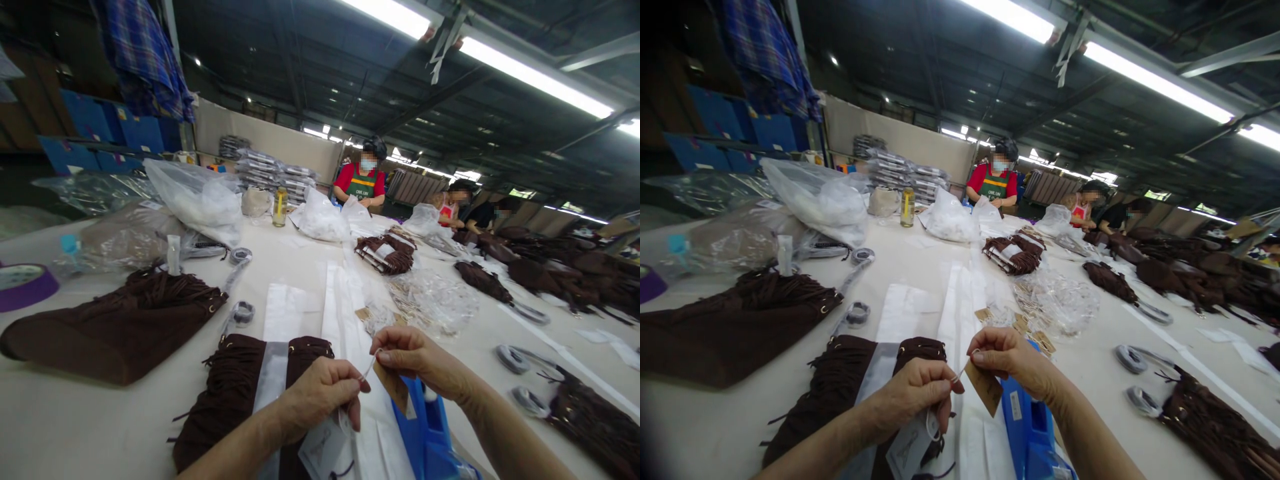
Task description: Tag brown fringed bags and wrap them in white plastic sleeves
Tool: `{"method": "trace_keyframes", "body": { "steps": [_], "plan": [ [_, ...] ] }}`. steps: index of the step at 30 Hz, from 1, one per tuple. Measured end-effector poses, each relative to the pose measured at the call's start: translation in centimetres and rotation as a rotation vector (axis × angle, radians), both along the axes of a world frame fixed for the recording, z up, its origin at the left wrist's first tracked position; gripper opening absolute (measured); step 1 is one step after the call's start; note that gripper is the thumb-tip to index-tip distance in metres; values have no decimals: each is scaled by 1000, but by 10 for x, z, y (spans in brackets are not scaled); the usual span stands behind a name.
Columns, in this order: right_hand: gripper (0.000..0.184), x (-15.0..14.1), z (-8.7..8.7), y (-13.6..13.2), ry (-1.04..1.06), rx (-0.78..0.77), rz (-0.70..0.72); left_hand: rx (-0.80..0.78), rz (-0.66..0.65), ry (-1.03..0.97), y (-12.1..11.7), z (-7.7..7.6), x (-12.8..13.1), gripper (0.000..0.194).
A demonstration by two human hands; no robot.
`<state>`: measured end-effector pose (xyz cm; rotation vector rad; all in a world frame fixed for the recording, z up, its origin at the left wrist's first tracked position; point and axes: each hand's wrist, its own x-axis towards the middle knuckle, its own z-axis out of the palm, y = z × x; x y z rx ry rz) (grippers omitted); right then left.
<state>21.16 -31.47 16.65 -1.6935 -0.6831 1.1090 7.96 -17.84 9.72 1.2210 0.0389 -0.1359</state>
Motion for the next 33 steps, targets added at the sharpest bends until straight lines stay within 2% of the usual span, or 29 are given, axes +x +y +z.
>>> {"method": "trace_keyframes", "body": {
  "steps": [6, 8, 14, 17, 20, 23, 26, 28, 33],
  "plan": [
    [35, -3, -9, -7, 69, -6, 60, 210, 38, -43, 12, 4, -2, 39],
    [40, -5, -15, -9, 112, -12, 74, 368, 90, -96, 20, 6, -3, 38],
    [42, -11, -26, -10, 64, -48, 63, 1056, 322, -457, 40, 22, -7, 25],
    [42, -15, -25, -11, 53, -23, 32, 1239, 360, -515, 45, 30, -8, 25],
    [43, -19, -22, -13, 83, -5, 31, 1317, 373, -515, 48, 34, -7, 23],
    [44, -21, -23, -15, 105, -20, 30, 1306, 372, -490, 48, 36, -7, 23],
    [43, -21, -28, -18, 94, -24, 21, 1180, 342, -454, 42, 40, -12, 24],
    [43, -21, -31, -20, 93, -21, 19, 1009, 286, -363, 35, 41, -15, 25],
    [42, -22, -35, -22, 144, -23, 19, 400, 95, 40, 25, 34, -17, 27]
  ]
}}
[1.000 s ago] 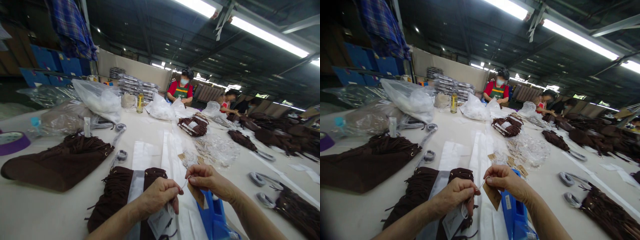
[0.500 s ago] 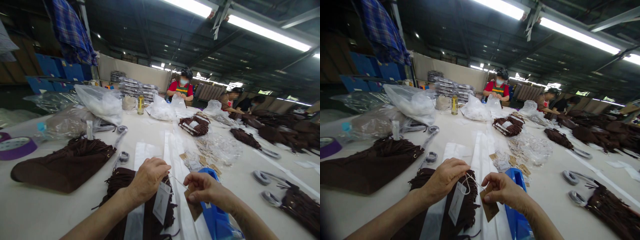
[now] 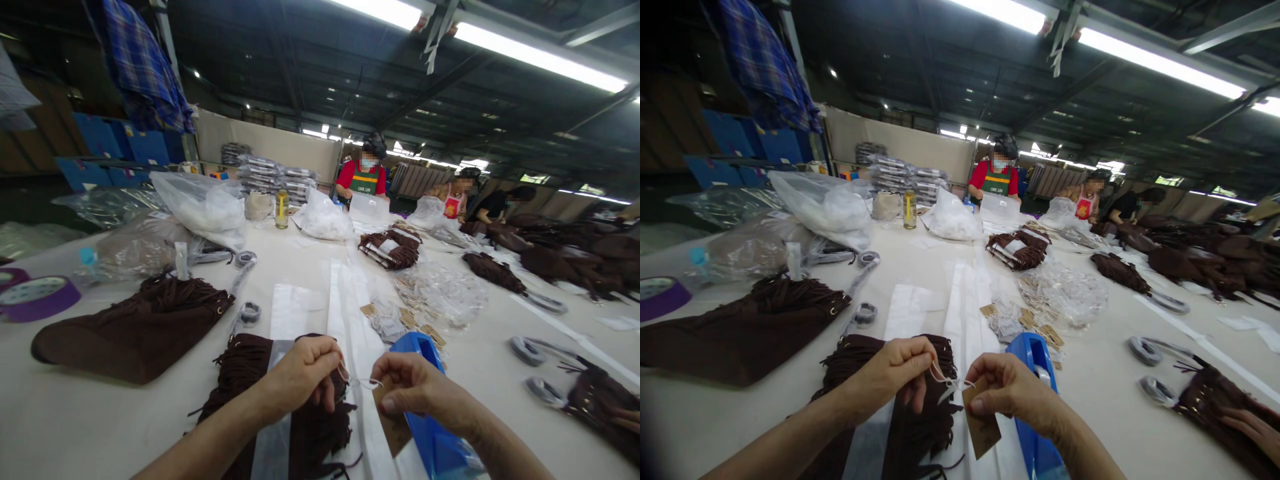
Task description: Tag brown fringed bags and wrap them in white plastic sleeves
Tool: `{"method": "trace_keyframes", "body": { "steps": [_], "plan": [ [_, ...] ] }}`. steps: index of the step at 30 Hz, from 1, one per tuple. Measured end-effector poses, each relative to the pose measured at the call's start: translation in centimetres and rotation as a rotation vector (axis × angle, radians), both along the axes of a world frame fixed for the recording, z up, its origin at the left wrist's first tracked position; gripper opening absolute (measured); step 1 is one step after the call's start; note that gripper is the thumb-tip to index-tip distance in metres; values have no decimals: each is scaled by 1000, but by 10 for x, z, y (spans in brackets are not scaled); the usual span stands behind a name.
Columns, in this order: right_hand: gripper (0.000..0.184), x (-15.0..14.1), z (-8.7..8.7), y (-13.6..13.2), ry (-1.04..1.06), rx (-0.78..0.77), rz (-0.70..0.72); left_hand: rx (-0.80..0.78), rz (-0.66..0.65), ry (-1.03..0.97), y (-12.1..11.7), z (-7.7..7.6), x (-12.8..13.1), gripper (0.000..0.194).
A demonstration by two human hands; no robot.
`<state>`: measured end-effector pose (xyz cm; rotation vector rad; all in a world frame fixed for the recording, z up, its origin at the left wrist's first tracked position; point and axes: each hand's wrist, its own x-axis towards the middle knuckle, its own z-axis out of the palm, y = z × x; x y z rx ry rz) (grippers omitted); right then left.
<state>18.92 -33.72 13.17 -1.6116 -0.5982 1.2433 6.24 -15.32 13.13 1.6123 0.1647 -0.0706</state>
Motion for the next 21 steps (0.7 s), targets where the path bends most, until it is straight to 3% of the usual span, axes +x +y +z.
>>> {"method": "trace_keyframes", "body": {
  "steps": [3, 14, 21],
  "plan": [
    [42, -3, 0, -2, 33, -1, -11, -115, 28, 4, 6, -5, 2, 27],
    [44, -4, -17, -4, 37, 21, -16, -93, 43, -76, 32, 7, -8, 30],
    [55, -9, -19, 0, 134, 74, 15, -420, -1, -82, 37, -3, -11, 25]
  ]
}}
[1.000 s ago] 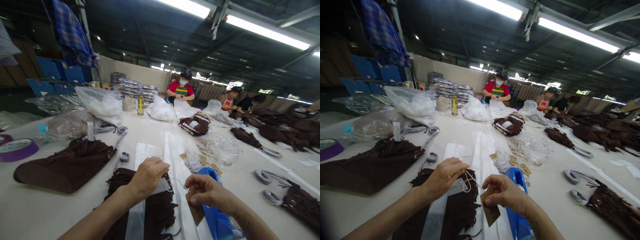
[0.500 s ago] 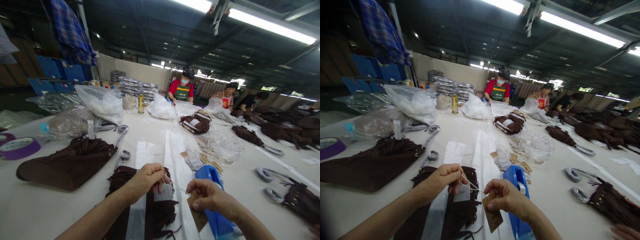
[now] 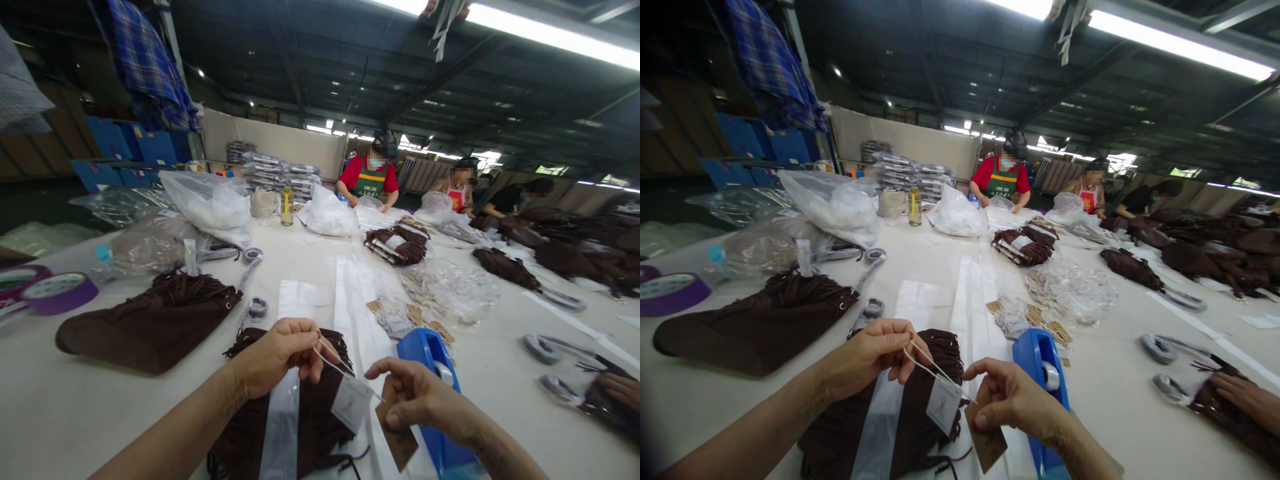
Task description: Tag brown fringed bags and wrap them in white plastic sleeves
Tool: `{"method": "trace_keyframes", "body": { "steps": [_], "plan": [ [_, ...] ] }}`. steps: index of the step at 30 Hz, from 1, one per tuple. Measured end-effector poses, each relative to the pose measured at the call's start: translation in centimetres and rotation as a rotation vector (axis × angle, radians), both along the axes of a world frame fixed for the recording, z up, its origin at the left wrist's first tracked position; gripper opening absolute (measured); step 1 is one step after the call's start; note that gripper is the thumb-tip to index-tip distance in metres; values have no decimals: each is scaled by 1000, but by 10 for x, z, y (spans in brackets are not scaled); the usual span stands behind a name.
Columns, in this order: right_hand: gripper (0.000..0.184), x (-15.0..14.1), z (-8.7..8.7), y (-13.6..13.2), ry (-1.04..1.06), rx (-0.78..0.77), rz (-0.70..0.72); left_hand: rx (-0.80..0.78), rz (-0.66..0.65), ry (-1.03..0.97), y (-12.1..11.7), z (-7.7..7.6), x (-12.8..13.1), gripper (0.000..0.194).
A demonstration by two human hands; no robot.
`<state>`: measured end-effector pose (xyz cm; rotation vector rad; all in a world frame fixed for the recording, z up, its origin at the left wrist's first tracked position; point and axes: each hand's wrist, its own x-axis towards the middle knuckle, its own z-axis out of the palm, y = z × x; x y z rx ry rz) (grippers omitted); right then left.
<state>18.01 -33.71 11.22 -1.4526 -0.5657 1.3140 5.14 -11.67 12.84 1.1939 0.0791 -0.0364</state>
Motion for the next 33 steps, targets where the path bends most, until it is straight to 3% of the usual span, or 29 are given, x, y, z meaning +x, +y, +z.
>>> {"method": "trace_keyframes", "body": {
  "steps": [5, 19, 27, 30, 33],
  "plan": [
    [66, -11, -10, 11, 89, 68, 30, -152, 2, -18, 1, 3, 2, 21],
    [54, -26, -12, 18, 214, 119, 24, -106, 85, 35, -7, 4, 5, 24],
    [64, -45, -19, 22, 370, 298, 72, -27, 81, 60, -11, 4, 6, 27],
    [76, -53, -24, 22, 376, 300, 100, 2, 79, 68, -10, 2, 5, 27],
    [72, -59, -27, 20, 365, 276, 120, 15, 80, 78, -10, 3, 6, 27]
  ]
}}
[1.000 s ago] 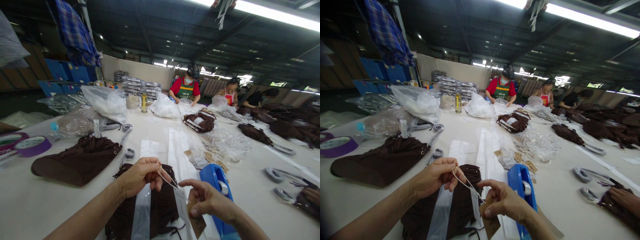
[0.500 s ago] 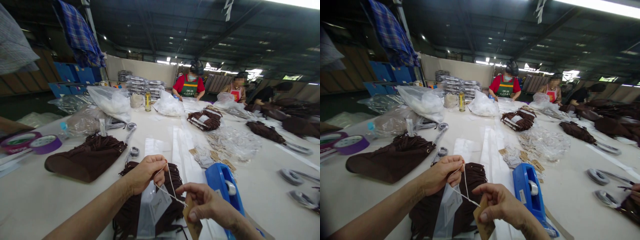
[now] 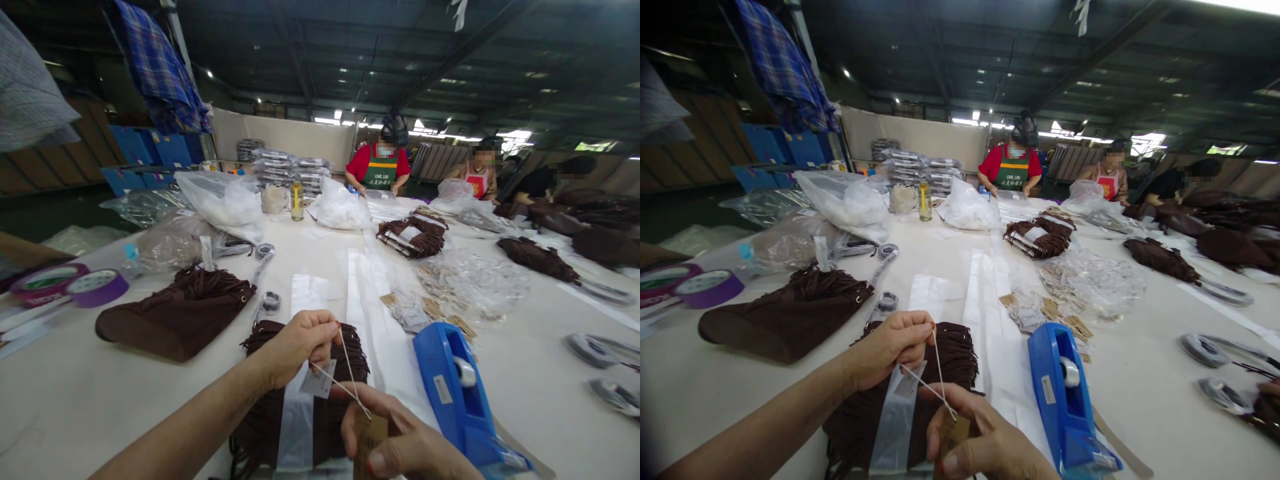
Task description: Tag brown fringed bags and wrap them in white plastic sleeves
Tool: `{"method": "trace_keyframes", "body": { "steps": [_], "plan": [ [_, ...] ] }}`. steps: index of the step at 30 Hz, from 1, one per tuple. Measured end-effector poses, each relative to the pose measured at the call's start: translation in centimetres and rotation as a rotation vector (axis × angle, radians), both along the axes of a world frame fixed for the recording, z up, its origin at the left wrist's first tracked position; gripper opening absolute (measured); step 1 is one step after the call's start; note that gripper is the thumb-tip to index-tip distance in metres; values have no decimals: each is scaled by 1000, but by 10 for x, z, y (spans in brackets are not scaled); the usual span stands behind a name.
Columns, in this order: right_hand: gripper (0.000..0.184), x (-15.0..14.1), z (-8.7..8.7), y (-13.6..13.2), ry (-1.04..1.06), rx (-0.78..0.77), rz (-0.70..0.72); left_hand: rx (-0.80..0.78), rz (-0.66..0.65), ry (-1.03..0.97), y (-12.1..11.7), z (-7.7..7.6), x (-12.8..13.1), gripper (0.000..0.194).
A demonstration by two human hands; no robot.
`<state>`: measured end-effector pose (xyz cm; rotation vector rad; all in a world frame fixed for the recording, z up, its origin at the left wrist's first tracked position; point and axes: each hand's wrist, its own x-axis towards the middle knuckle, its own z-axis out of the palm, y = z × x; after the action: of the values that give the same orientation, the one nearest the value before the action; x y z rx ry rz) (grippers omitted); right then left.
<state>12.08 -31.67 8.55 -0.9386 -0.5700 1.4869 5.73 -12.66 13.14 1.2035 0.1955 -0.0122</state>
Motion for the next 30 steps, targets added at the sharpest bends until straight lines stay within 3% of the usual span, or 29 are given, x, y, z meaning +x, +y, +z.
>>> {"method": "trace_keyframes", "body": {
  "steps": [12, 18, 23, 30],
  "plan": [
    [53, -11, -14, 3, 91, -59, -143, 20, 40, -6, 0, 1, 0, 27],
    [37, -16, -9, 7, 101, -83, -231, -8, 32, 7, -1, -1, 1, 28],
    [51, -18, -4, 16, -16, -96, -120, -11, 47, 2, -3, 0, 3, 28],
    [43, -26, -7, 13, 184, -21, -158, -37, 66, -5, 2, -1, 1, 27]
  ]
}}
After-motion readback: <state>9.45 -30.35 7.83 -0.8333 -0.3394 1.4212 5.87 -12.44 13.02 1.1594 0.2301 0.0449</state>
